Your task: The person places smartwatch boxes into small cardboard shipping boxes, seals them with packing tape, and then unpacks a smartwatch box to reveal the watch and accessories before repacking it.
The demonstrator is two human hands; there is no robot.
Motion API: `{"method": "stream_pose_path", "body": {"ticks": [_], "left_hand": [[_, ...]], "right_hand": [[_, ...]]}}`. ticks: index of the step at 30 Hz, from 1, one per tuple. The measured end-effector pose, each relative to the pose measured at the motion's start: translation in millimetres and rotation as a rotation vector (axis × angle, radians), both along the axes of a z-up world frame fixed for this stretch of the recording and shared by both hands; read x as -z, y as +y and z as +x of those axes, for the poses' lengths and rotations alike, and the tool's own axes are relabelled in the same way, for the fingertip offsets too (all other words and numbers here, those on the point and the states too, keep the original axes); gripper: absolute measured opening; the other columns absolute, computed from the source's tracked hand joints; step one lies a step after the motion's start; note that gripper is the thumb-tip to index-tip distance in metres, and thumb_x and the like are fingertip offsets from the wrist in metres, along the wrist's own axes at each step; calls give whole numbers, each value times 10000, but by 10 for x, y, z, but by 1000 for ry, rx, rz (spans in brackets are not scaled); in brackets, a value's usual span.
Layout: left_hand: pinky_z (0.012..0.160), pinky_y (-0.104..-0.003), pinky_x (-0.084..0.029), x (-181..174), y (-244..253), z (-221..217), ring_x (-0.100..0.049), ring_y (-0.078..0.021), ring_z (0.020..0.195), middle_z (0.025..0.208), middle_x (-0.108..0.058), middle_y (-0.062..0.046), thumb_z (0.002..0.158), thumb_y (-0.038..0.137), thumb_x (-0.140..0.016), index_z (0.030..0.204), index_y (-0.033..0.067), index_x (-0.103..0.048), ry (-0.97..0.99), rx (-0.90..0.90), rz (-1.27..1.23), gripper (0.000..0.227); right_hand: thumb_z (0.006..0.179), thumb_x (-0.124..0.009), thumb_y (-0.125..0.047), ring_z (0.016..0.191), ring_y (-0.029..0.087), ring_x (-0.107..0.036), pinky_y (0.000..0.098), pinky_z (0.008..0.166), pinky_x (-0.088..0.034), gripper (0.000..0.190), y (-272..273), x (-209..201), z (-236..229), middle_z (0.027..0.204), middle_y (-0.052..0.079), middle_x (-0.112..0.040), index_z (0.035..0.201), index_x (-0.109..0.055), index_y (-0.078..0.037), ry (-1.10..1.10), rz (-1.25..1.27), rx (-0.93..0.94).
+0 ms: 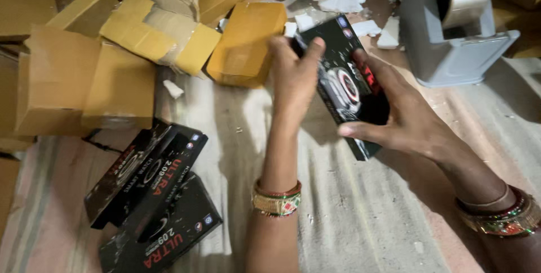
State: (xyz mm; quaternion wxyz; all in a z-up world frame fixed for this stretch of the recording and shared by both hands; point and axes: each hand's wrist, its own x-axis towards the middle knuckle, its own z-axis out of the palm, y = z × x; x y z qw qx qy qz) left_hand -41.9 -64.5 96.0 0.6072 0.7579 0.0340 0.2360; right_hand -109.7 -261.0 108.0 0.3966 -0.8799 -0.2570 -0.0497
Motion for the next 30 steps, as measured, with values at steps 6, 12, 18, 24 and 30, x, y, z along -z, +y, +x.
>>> {"method": "stream_pose_path", "body": {"ticks": [6, 12, 18, 24, 30], "left_hand": [[740, -377, -548, 560, -288, 274, -641, -233, 931, 1118, -633, -129, 950, 373, -647, 1271, 14, -518, 153, 341, -801, 499], [823, -361, -585, 885, -382, -295, -641, -192, 1037, 1251, -622, -85, 991, 402, -573, 1440, 103, -472, 244, 321, -1175, 548], [745, -294, -539, 866, -454, -706, -644, -127, 964, 1155, -678, -30, 981, 414, -615, 1469, 162, -506, 178, 411, -1095, 559], [716, -310, -558, 739, -304, -614, -669, -139, 945, 1116, -679, -34, 1045, 336, -648, 1444, 76, -517, 122, 574, -1108, 494], [776, -354, -605, 612, -268, -547, -697, -159, 966, 1103, -691, -49, 905, 265, -680, 1437, 112, -522, 186, 556, -974, 576]], "right_hand": [[631, -838, -403, 1186, 387, -627, 434, 946, -549, 1103, -73, 42, 90, 1417, 323, -515, 1503, -376, 89, 45, -43, 116], [739, -773, -418, 1140, 292, -690, 363, 975, -515, 872, -134, 116, 150, 1271, 226, -693, 1450, -506, 12, 205, 125, 85], [914, -728, -373, 1436, 295, -496, 371, 1122, -384, 659, -82, 161, 144, 1306, 262, -695, 1489, -588, -83, 188, 129, -58], [884, -662, -318, 1095, 214, -644, 324, 973, -472, 649, -20, 126, 103, 1284, 158, -692, 1496, -529, -150, 363, 229, 25], [920, -637, -287, 1019, 166, -660, 289, 922, -501, 609, -9, 43, 104, 1136, 115, -730, 1503, -529, -148, 402, 282, 12]]}}
